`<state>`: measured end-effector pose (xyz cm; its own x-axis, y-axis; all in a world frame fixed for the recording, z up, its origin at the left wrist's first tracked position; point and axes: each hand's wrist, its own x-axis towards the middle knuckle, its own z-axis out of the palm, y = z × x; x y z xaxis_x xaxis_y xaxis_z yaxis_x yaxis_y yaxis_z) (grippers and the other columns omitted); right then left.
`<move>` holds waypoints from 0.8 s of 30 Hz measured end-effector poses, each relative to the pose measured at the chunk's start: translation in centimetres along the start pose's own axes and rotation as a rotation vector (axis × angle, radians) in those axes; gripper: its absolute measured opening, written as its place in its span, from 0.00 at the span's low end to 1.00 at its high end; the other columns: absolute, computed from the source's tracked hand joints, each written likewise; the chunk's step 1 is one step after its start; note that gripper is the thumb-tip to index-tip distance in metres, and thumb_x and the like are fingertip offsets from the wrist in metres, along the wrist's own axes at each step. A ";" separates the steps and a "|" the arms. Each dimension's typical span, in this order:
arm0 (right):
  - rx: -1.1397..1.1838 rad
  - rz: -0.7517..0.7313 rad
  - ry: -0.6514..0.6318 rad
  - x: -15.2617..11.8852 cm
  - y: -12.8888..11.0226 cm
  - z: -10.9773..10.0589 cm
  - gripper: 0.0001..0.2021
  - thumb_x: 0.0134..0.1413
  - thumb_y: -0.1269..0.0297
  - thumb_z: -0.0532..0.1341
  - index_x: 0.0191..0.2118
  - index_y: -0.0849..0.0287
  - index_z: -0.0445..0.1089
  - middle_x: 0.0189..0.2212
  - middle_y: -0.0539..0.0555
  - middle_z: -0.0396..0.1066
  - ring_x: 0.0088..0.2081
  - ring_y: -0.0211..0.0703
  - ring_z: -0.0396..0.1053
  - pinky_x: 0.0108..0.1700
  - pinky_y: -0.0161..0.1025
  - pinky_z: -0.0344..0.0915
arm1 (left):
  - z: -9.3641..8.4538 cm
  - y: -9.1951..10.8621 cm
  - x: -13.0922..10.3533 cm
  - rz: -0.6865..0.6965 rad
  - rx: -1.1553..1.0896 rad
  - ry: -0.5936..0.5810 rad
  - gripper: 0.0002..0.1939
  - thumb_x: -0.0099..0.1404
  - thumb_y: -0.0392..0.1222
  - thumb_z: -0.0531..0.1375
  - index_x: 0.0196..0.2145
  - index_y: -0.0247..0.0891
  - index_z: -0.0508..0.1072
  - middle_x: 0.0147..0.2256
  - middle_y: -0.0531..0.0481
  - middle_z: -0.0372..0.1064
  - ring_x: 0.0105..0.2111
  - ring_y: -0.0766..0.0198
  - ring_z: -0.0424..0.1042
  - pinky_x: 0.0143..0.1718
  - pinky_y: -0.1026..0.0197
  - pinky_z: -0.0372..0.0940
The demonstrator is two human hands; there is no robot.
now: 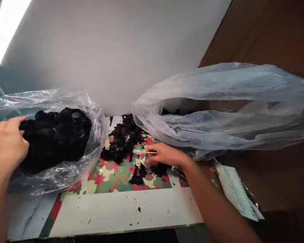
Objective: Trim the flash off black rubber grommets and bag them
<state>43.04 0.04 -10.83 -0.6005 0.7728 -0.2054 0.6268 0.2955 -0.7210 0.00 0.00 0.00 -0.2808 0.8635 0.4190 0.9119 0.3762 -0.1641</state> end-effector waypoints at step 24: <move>0.569 0.007 0.546 1.3 -2.0 3.8 0.21 0.56 0.44 0.61 0.26 0.56 0.60 0.22 0.44 0.57 0.24 0.35 0.55 0.27 0.33 0.54 | 2.2 19.1 -13.6 0.008 -1.805 -0.973 0.20 0.53 0.48 0.71 0.41 0.37 0.75 0.36 0.50 0.74 0.34 0.63 0.70 0.36 0.63 0.65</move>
<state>39.13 -1.69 -12.10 -0.1766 0.9836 0.0364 0.1907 0.0705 -0.9791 20.62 -3.81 -10.78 0.2468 0.9501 -0.1908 -0.0570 0.2108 0.9759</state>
